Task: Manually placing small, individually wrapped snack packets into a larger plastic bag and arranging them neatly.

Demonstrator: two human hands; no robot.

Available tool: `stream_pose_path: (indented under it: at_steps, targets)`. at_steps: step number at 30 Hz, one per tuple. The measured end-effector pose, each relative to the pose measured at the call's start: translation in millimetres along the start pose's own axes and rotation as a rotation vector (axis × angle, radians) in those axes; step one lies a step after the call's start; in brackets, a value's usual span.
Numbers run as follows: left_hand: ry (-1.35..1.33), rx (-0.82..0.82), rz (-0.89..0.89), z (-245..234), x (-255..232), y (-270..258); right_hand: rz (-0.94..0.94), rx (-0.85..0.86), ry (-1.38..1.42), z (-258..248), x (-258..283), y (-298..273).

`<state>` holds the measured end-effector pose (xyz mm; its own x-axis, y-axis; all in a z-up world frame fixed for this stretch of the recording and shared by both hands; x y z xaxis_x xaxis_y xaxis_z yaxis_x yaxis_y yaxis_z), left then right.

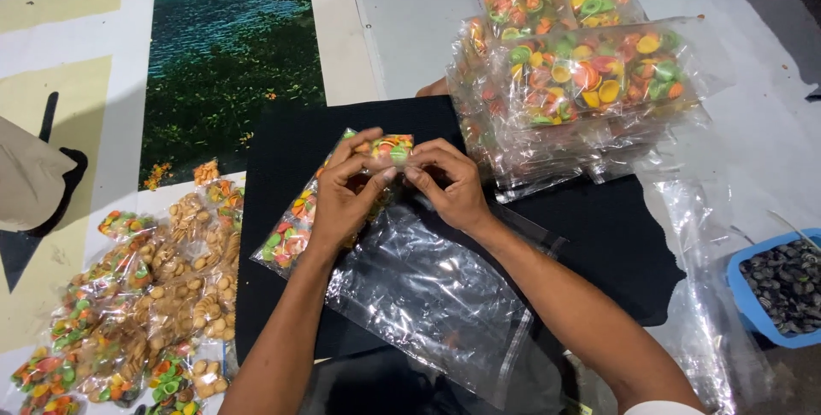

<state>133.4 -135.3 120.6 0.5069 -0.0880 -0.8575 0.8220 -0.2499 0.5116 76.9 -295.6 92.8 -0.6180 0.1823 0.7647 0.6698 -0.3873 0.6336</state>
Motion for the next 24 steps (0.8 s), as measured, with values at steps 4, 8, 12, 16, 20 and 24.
stream_pose_path:
  at_steps: [4, 8, 12, 16, 20, 24]
  targets:
    - [-0.049, -0.038, -0.024, -4, 9, -4, 0.041, 0.032, -0.050, 4, 4, -1]
    - [-0.109, -0.091, -0.065, -8, 15, -3, 0.030, 0.055, -0.087, 7, 5, -2]
    - [-0.106, -0.101, -0.096, -9, 27, -4, 0.018, 0.048, -0.101, 6, 9, 1]
    - [-0.147, -0.079, -0.135, -5, 30, -4, 0.092, 0.019, -0.059, 1, -4, -3]
    - [-0.235, -0.047, -0.211, 4, 18, -6, 0.259, 0.024, 0.099, 1, -19, -7]
    - [-0.243, -0.011, -0.239, 6, 28, -9, 0.288, 0.034, 0.078, 2, -25, -10]
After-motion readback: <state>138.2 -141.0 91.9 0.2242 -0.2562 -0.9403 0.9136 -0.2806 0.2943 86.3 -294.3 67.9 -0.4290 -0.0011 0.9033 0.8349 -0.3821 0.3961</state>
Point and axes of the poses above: each hand's wrist, its own y-axis towards the middle knuckle, its own z-axis out of the palm, x = y × z, the point moved 8 cm from there along y, towards the middle knuckle, and after that the axes turned 11 degrees about -x, right-handed, at the moved point
